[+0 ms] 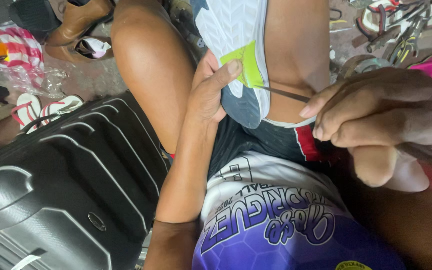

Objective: The person holds a sneaker and uses a knife to scrape and clean the sole. They repeatedly scrape the white and grey rubber areas, removing debris and smoothing the surface.

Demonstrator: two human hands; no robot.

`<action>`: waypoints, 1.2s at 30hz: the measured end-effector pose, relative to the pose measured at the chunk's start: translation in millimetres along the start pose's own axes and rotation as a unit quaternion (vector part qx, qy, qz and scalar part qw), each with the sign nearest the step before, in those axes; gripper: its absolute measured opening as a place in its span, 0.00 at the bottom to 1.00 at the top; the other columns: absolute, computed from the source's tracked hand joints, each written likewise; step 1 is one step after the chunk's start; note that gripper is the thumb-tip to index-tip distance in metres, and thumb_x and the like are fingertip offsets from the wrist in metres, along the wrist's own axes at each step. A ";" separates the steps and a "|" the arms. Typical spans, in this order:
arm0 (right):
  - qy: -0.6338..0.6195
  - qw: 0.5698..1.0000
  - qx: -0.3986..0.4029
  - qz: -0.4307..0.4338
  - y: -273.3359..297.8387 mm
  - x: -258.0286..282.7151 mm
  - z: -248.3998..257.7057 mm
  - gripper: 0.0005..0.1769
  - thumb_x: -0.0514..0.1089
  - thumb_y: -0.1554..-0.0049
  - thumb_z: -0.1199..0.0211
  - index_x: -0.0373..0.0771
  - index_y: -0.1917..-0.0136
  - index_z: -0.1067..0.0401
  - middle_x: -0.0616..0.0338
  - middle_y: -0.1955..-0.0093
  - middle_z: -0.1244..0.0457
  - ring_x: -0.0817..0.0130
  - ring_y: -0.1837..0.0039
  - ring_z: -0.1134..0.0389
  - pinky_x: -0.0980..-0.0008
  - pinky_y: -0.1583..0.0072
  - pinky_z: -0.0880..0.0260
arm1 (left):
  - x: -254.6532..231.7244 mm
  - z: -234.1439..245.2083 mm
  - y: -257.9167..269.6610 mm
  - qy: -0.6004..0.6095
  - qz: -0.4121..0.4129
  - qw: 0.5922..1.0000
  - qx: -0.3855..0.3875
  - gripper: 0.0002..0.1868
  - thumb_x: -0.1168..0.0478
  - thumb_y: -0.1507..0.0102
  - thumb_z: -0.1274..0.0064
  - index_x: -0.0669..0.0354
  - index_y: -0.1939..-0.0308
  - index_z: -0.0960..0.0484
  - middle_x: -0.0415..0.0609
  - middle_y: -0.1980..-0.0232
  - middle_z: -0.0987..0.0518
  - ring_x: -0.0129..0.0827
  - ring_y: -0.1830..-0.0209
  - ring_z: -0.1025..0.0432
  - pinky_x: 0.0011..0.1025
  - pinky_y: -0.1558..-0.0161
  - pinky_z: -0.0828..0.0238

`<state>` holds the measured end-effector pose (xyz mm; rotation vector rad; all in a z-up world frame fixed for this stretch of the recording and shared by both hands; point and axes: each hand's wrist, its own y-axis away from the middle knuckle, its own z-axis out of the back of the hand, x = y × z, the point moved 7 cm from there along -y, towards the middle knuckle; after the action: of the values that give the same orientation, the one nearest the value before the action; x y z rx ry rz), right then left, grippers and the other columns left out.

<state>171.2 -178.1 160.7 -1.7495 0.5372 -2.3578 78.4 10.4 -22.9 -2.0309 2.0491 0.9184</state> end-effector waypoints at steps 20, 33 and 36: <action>0.019 0.982 0.033 0.184 -39.6 2.5 -12.7 0.23 0.58 0.42 0.32 0.35 0.61 0.29 0.53 0.59 0.33 0.66 0.56 0.25 0.56 0.49 0.24 | 9.4 6.8 5.8 0.063 0.023 0.998 0.003 0.39 0.56 0.35 0.32 0.74 0.29 0.34 0.57 0.37 0.23 0.36 0.40 0.25 0.34 0.36 0.29; 0.105 0.989 0.008 0.105 -53.8 18.8 -19.7 0.23 0.61 0.44 0.29 0.40 0.62 0.30 0.60 0.60 0.34 0.69 0.56 0.26 0.62 0.46 0.22 | 10.3 7.8 8.7 0.082 0.022 0.996 -0.002 0.46 0.52 0.39 0.29 0.72 0.26 0.35 0.56 0.39 0.22 0.36 0.41 0.24 0.34 0.38 0.26; 0.118 0.990 0.017 0.080 -55.6 22.3 -24.5 0.24 0.63 0.45 0.30 0.41 0.61 0.30 0.63 0.60 0.35 0.70 0.56 0.27 0.62 0.45 0.21 | 10.4 8.9 9.8 0.082 0.021 0.996 -0.001 0.43 0.53 0.38 0.29 0.73 0.29 0.34 0.55 0.40 0.22 0.36 0.42 0.24 0.33 0.38 0.27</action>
<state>146.0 -129.5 195.2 -1.3663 0.6399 -2.4569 65.2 4.9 -31.8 -2.1383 2.1806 0.7840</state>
